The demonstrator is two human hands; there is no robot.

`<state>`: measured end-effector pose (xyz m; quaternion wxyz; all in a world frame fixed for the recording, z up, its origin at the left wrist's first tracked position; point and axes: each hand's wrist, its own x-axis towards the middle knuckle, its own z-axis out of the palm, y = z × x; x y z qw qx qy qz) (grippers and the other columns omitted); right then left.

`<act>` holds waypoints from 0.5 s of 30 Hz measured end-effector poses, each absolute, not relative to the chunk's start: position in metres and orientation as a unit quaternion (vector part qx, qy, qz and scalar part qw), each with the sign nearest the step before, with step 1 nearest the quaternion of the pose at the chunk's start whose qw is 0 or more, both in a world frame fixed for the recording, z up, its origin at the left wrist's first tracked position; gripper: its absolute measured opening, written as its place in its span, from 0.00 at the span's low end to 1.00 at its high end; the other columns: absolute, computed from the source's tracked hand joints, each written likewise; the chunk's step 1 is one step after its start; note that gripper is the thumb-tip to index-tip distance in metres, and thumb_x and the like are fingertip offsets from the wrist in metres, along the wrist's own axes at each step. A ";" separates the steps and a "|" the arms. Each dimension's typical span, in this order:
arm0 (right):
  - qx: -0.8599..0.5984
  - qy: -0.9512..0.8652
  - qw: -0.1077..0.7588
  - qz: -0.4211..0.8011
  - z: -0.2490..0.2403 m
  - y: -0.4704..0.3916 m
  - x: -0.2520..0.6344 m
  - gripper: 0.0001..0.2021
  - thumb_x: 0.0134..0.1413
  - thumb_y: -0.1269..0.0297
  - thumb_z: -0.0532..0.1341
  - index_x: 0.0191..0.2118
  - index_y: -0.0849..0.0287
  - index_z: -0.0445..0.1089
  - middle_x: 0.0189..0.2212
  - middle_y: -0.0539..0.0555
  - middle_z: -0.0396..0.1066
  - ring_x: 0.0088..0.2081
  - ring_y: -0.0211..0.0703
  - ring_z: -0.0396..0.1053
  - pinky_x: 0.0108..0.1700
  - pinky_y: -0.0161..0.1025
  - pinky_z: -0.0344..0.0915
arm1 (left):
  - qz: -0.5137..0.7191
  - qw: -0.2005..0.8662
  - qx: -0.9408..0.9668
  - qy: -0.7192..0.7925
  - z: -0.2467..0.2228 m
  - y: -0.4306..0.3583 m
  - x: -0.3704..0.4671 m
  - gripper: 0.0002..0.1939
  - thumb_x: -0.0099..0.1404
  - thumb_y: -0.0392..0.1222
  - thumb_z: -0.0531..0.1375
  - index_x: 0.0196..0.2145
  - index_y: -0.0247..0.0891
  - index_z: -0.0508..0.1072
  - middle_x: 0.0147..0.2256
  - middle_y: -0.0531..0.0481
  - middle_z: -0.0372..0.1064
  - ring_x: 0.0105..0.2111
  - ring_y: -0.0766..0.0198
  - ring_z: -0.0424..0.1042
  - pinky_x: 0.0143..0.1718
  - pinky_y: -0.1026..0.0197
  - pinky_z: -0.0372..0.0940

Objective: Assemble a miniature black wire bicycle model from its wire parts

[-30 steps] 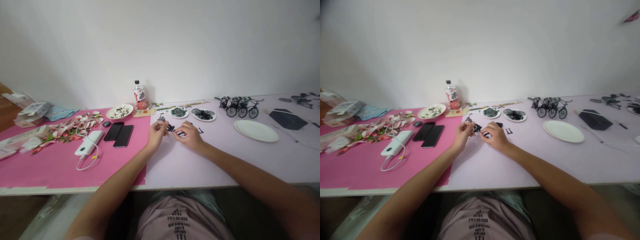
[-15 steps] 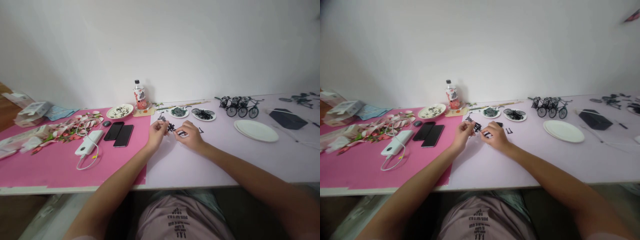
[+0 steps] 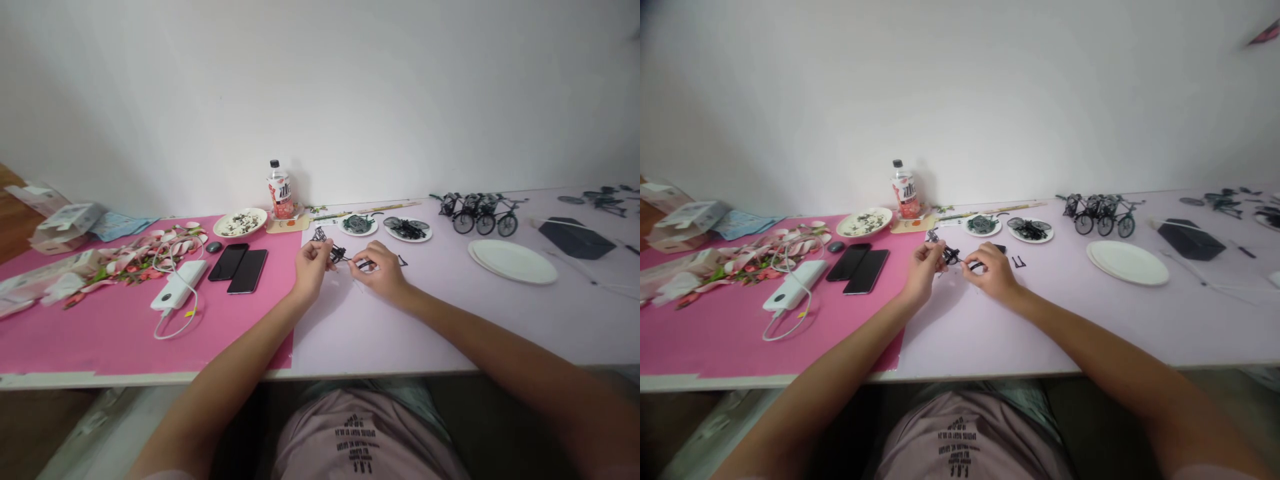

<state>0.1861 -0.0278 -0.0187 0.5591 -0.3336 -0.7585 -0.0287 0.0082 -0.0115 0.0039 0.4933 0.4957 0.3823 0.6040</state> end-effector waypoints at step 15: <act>-0.305 -0.765 0.564 -0.062 -0.016 -0.029 0.186 0.05 0.60 0.70 0.67 0.32 0.55 0.73 0.25 0.51 0.70 0.30 0.43 0.67 0.26 0.39 0.62 | 0.597 0.500 0.507 0.370 0.006 -0.015 0.011 0.26 0.54 0.62 0.73 0.28 0.39 0.67 0.16 0.59 0.63 0.15 0.69 0.65 0.20 0.65 0.56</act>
